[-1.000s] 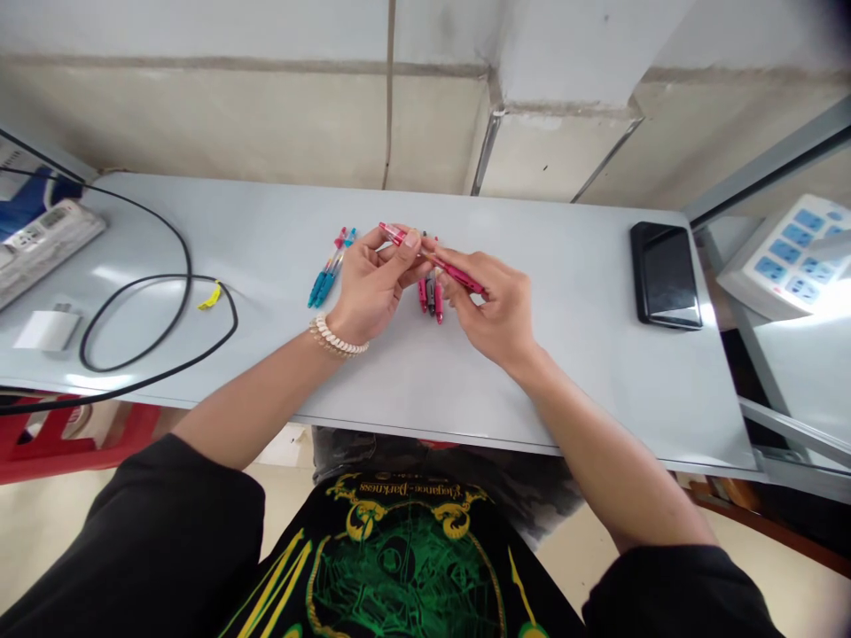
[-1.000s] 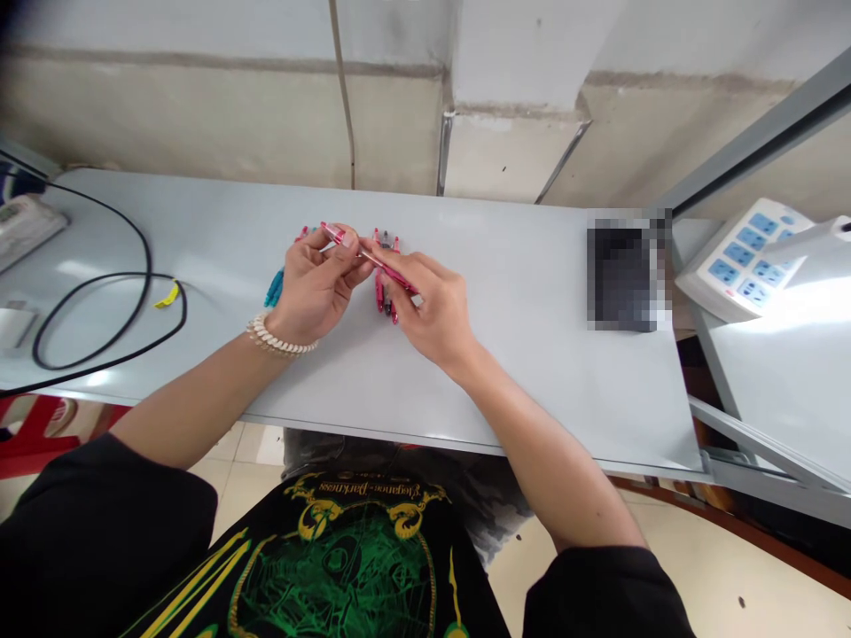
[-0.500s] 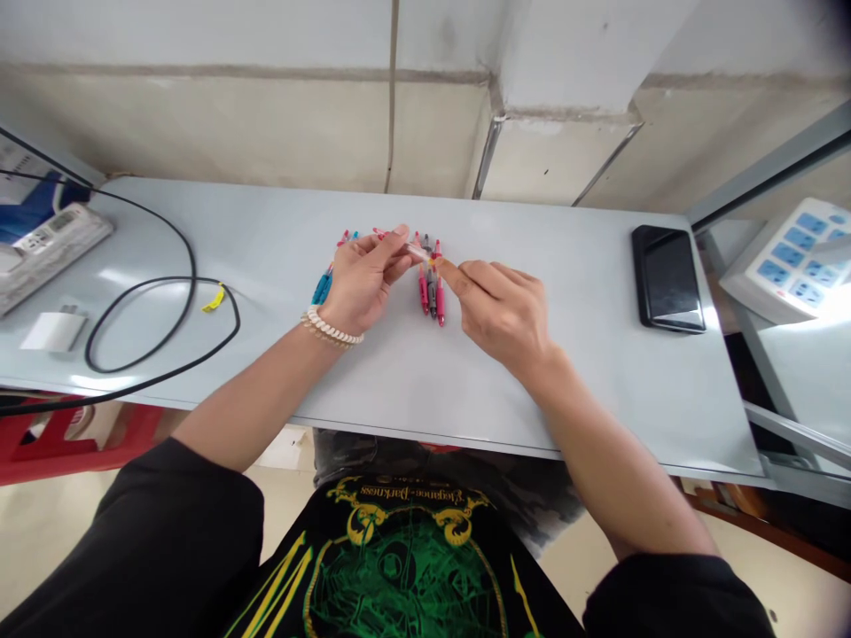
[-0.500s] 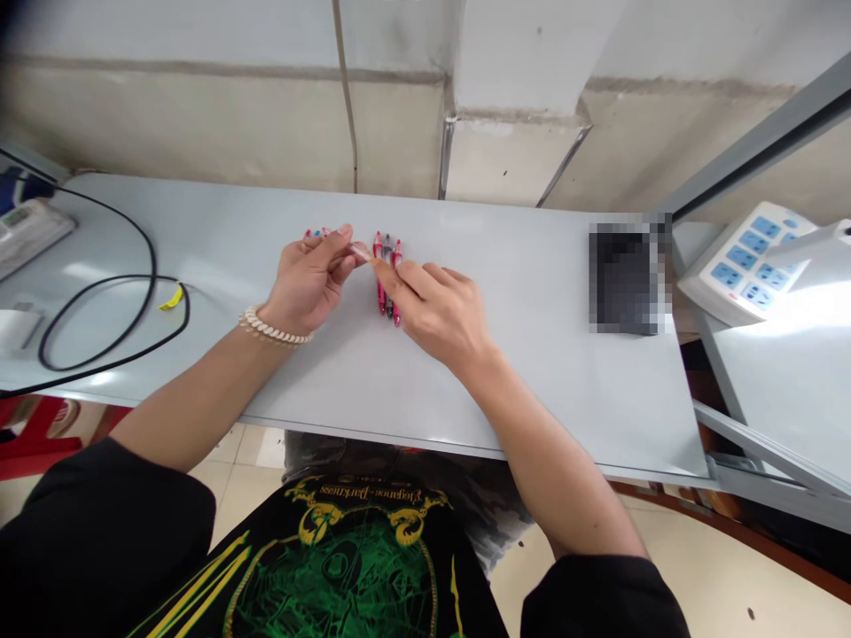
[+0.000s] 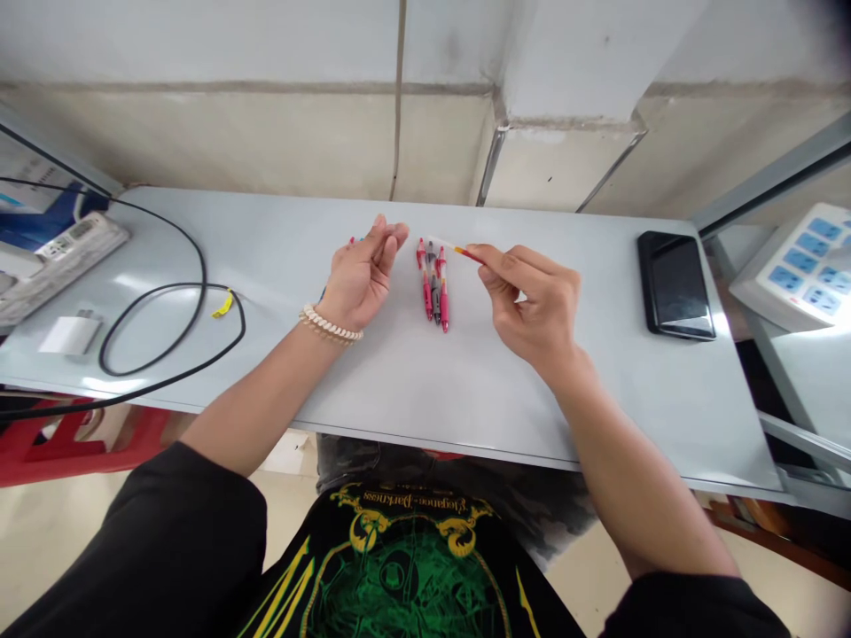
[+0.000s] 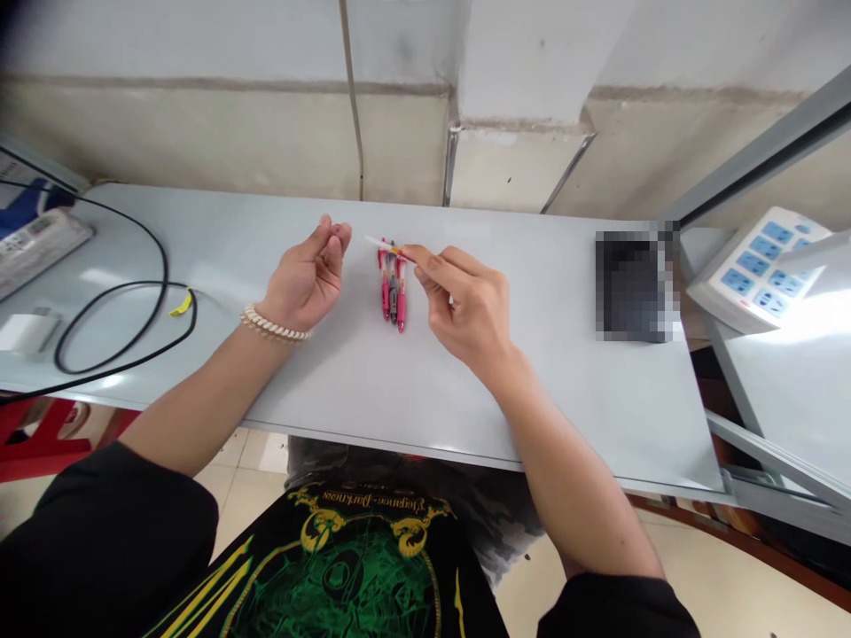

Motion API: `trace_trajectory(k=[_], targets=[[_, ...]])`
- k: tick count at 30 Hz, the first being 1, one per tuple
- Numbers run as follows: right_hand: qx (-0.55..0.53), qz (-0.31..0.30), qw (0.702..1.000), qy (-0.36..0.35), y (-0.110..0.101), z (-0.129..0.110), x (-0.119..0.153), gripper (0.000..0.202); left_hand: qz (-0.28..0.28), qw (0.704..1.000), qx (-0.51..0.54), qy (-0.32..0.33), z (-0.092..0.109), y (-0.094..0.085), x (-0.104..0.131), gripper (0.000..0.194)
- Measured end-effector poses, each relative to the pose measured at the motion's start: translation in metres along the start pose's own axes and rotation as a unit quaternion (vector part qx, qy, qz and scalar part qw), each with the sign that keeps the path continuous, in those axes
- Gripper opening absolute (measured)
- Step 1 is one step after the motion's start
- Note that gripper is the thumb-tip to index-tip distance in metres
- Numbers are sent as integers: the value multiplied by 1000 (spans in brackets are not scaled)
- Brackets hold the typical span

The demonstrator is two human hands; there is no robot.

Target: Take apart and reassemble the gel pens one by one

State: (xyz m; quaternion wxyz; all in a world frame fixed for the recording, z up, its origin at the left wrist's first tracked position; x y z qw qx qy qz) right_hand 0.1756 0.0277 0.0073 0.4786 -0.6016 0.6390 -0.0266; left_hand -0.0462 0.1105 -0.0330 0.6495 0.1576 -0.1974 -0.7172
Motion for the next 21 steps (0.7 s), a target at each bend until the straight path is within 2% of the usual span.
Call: trace_trajectory(k=[4, 7, 11, 14, 16, 21], targets=[[-38, 14, 999, -8, 0, -8, 0, 35, -12, 999, 30, -29, -5, 6, 4, 17], [-11, 4, 999, -32, 4, -10, 2, 34, -30, 998, 35, -45, -8, 15, 11, 20], [91, -20, 995, -39, 9, -7, 5, 38, -44, 999, 12, -22, -9, 23, 17, 12], [124, -52, 990, -35, 15, -6, 7, 37, -57, 998, -14, 14, -10, 29, 23, 19], [92, -59, 993, -43, 19, -8, 8, 36, -72, 997, -17, 23, -13, 34, 28, 25], [-6, -2, 996, -86, 26, -10, 8, 25, -88, 996, 16, 2, -22, 41, 38, 21]])
Point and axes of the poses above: each hand's wrist, its own x-axis away from the middle knuckle, its own y-axis out of the palm, z = x × y, the point moved 3 cm from there along -x, towards the middle knuckle, and after that the axes turned 7 degrees about -z, right-handed, at the moved point
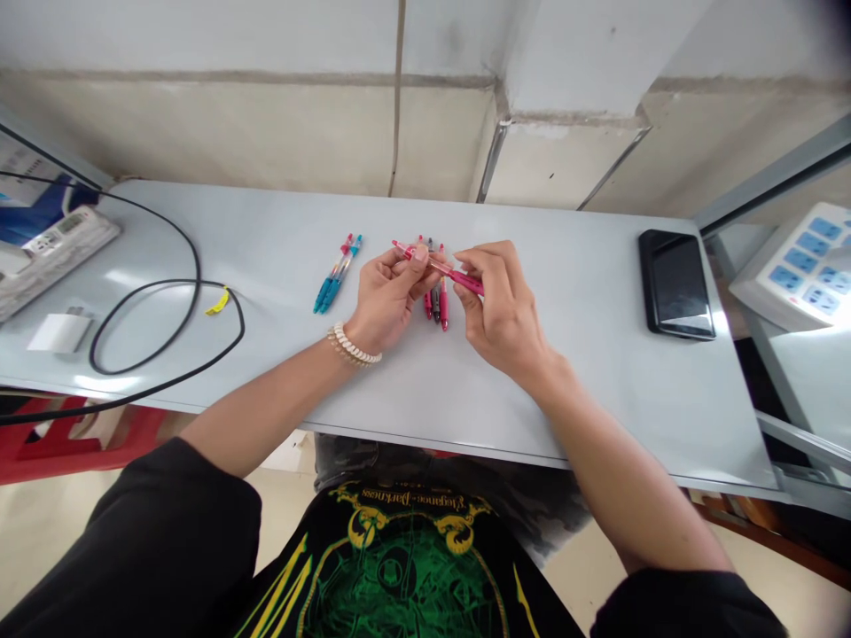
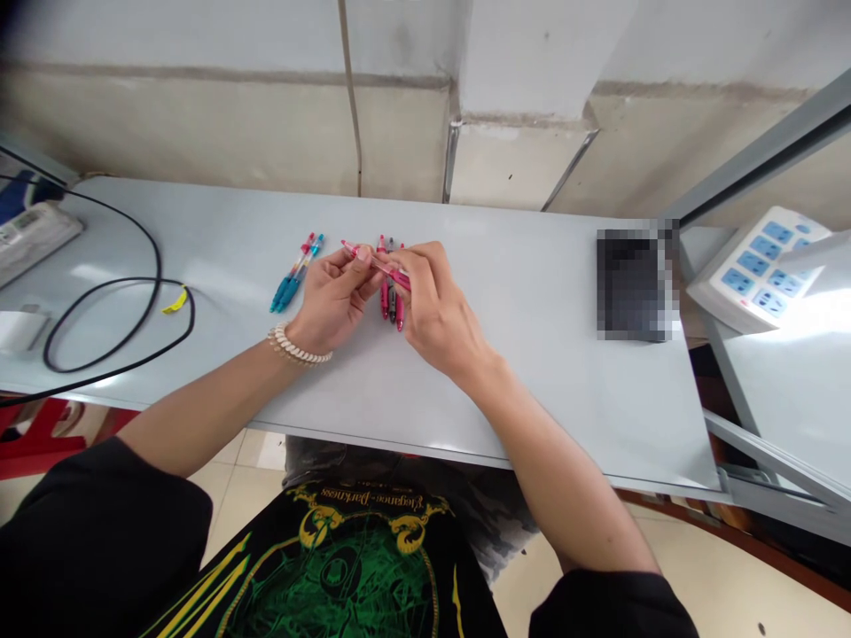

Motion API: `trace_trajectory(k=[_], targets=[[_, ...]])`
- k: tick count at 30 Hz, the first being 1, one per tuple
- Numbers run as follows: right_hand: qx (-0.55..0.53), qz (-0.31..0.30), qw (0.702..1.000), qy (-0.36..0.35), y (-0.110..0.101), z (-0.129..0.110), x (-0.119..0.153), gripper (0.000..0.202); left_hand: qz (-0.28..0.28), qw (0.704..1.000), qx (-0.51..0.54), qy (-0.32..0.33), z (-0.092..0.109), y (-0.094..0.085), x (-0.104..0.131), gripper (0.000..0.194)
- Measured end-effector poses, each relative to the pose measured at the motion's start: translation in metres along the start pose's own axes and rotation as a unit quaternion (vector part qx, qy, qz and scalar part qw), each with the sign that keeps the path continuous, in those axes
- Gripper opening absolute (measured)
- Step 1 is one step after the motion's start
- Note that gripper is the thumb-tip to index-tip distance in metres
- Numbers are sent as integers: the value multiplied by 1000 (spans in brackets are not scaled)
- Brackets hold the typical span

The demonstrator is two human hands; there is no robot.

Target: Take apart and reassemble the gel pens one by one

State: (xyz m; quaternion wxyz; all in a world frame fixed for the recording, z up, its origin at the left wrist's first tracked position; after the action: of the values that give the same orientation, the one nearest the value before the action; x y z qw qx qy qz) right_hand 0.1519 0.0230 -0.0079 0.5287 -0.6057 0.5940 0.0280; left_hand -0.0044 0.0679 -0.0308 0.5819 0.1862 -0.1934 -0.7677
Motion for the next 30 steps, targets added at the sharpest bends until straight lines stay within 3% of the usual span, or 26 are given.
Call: trace_trajectory(k=[5, 8, 13, 20, 26, 30], targets=[[-58, 1, 994, 92, 3, 8, 2, 18, 14, 1000, -10, 12, 2, 1, 1, 15], [-96, -3, 991, 90, 3, 10, 2, 32, 31, 999, -24, 24, 4, 0, 0, 18], [-121, 13, 983, 139, -3, 12, 0, 31, 31, 999, 5, 35, 4, 0, -2, 13], [-78, 36, 988, 130, -13, 5, -4, 20, 33, 998, -3, 46, 4, 0, 0, 19], [-89, -3, 985, 148, -16, 8, -4, 24, 49, 998, -23, 39, 4, -1, 0, 21], [-81, -36, 988, 123, -15, 4, -5, 23, 47, 998, -24, 41, 4, -2, 0, 20]])
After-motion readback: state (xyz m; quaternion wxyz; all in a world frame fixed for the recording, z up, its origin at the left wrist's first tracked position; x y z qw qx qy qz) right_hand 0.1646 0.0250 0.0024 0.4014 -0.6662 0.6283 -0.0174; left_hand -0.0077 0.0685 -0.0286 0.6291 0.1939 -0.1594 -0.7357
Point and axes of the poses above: each hand's wrist, its own x-axis away from the middle knuckle, its own y-axis out of the palm, z = x × y, the point moved 3 cm from there along -x, towards the middle knuckle, and after that the axes turned 7 degrees about -z, right-handed, at the moved point
